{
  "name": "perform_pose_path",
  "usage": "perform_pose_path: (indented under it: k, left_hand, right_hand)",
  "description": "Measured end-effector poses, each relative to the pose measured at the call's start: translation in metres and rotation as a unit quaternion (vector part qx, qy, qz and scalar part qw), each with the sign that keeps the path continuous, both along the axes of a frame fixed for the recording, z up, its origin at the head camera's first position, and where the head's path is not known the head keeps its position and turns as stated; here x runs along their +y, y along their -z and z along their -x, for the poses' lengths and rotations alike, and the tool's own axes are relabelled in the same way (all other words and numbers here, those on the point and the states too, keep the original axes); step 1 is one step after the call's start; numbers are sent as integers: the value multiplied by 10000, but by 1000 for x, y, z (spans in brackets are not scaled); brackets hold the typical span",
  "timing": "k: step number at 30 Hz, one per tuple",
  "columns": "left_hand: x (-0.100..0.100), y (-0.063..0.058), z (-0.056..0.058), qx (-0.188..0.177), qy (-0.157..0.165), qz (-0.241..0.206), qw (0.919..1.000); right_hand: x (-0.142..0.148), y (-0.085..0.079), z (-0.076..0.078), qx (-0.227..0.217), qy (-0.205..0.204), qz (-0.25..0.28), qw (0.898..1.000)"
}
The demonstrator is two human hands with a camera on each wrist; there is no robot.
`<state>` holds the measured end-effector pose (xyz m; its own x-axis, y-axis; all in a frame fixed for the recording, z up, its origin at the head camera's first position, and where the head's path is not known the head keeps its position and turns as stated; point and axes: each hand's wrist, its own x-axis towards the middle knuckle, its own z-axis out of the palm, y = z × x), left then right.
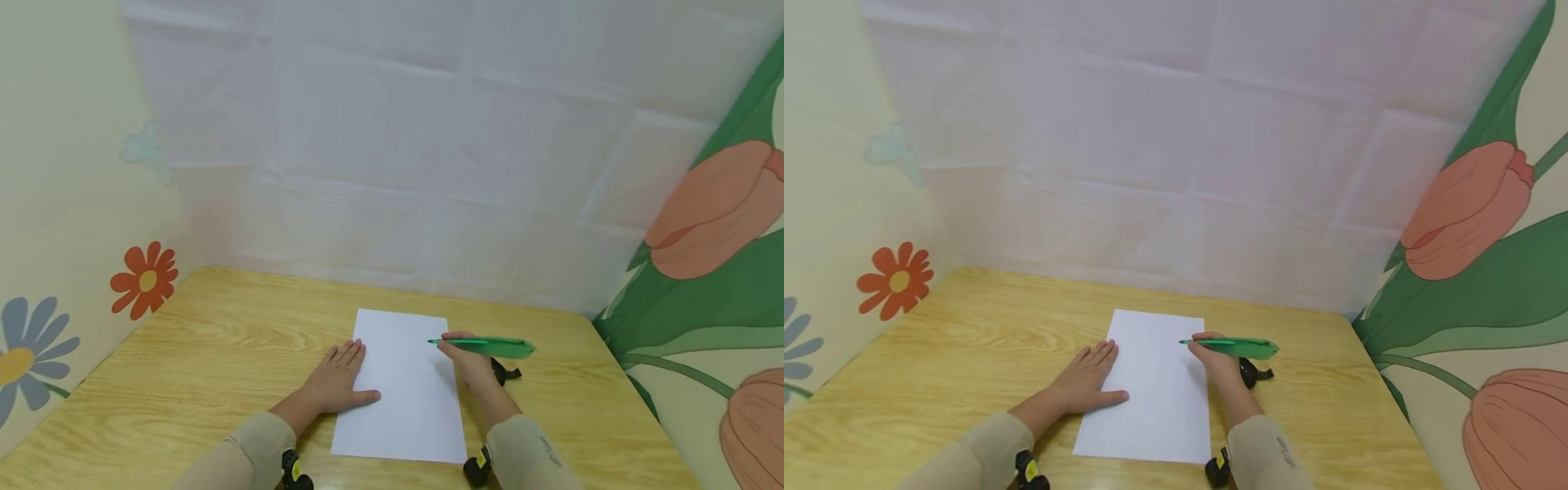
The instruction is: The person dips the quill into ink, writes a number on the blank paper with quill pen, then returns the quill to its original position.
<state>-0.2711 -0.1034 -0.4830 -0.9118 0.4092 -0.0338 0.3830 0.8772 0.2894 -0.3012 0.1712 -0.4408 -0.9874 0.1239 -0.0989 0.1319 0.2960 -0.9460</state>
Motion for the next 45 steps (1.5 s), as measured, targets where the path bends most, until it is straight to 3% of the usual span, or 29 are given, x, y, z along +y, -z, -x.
perform_pose_path:
  k: [6,14,21,33,45]
  left_hand:
    - [1,0,0,-16,7,11,10000]
    - [2,1,1,1,-65,16,10000]
    - [1,12,5,180,-60,-2,9998]
    - [2,0,1,2,-78,29,10000]
    - [3,-1,-1,7,-65,8,10000]
  right_hand:
    - [-15,2,9,-18,147,256,9996]
    - [-28,6,16,109,263,-41,9996]
    - [-30,10,21,120,337,-10,9994]
    - [-42,0,25,191,438,35,9989]
    - [-43,15,35,45,600,40,9982]
